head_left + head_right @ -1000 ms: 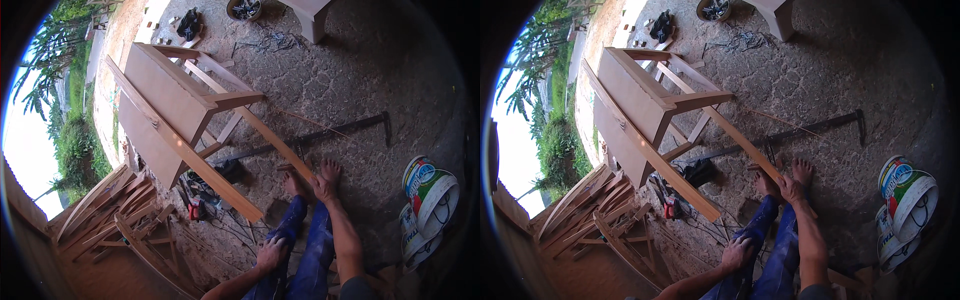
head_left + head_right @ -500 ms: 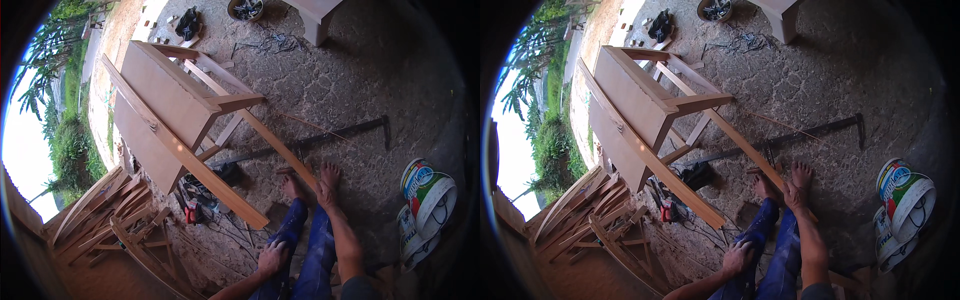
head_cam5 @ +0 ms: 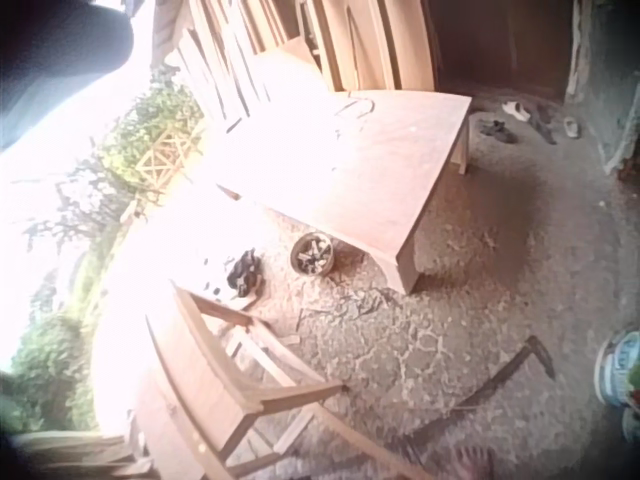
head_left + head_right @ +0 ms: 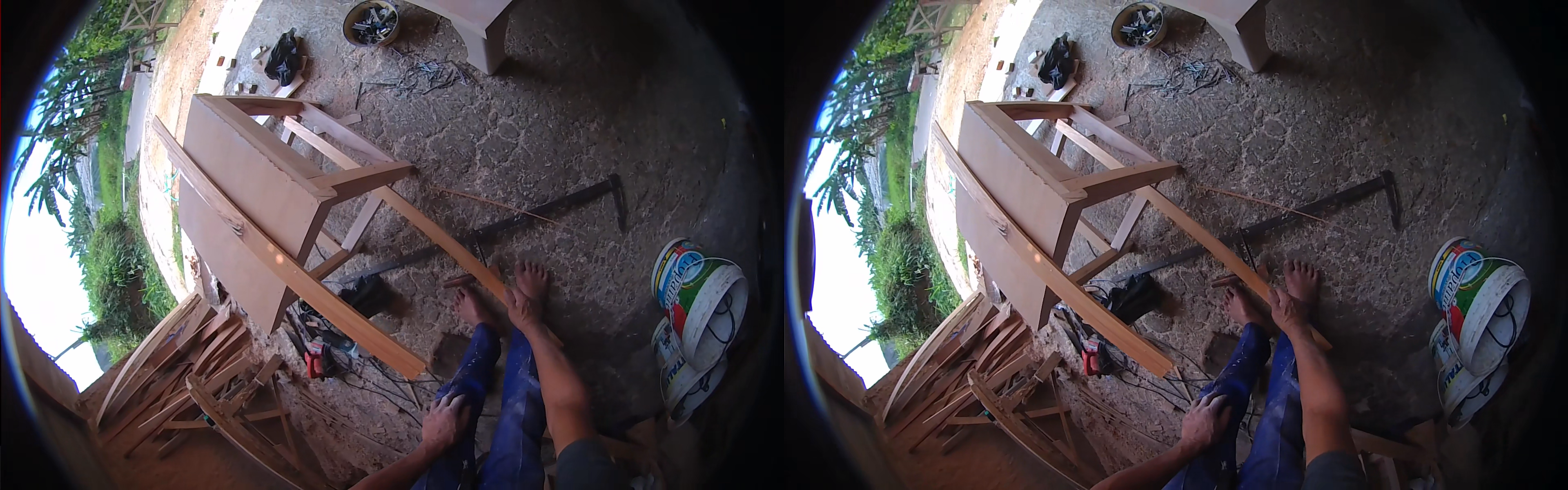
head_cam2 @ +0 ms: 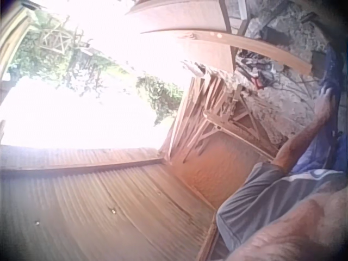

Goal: The person selects wooden planks from a pile, carries them to a workbench, and fits them into the frame of a partially assembled wooden structure. The person handles the planks by hand, positioning them under the tabletop frame.

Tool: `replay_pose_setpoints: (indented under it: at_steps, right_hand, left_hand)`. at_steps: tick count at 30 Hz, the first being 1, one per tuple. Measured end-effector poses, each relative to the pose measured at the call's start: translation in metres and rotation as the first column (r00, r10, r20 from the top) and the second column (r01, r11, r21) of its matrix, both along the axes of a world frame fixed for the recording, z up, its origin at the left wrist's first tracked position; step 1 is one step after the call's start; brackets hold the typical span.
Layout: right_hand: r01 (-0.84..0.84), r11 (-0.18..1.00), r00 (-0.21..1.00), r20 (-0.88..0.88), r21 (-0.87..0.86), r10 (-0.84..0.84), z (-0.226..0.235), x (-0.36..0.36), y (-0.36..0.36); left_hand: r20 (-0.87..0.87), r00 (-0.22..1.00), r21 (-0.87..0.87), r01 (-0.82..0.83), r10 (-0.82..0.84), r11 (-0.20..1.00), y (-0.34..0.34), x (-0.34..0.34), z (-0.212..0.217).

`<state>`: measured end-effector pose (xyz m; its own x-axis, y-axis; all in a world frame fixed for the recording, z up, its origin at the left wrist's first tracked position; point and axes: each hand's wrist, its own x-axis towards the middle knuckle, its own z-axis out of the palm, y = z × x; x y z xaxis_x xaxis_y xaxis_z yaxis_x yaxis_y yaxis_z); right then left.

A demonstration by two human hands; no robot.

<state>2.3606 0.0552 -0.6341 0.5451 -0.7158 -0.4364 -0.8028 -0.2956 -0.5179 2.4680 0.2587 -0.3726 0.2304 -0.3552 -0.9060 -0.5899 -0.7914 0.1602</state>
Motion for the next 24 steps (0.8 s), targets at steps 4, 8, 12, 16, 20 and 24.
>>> replay_pose_setpoints:
  at_steps: [4, 8, 12, 16, 20, 24]
  right_hand:
    - [-0.096, 0.994, 0.989, -0.123, -0.058, 0.088, -0.005, 0.007, -0.016]
    - [-0.13, 0.991, 0.961, -0.251, -0.031, 0.118, -0.022, 0.007, -0.025]
    - [-0.138, 0.989, 0.952, -0.282, -0.055, 0.117, -0.029, 0.007, -0.023]
    - [-0.129, 0.991, 0.946, -0.296, 0.029, 0.131, -0.032, 0.008, -0.023]
    - [-0.123, 0.992, 0.937, -0.327, 0.027, 0.125, -0.033, 0.009, -0.023]
    - [-0.126, 0.985, 0.939, -0.334, -0.116, 0.081, -0.047, 0.004, -0.014]
  left_hand:
    - [-0.003, 1.0, -0.018, 0.009, -0.01, 1.0, 0.001, 0.002, -0.001]
    - [-0.013, 1.0, -0.03, 0.0, 0.0, 1.0, 0.002, 0.003, -0.002]
    - [-0.006, 1.0, -0.028, 0.007, -0.007, 1.0, 0.001, 0.003, -0.002]
    - [-0.02, 1.0, -0.03, -0.002, 0.002, 1.0, 0.001, 0.005, 0.001]
    - [-0.016, 1.0, 0.011, -0.021, 0.021, 1.0, 0.004, 0.008, -0.003]
    - [-0.026, 0.999, 0.007, -0.029, 0.029, 1.0, -0.001, 0.011, 0.0]
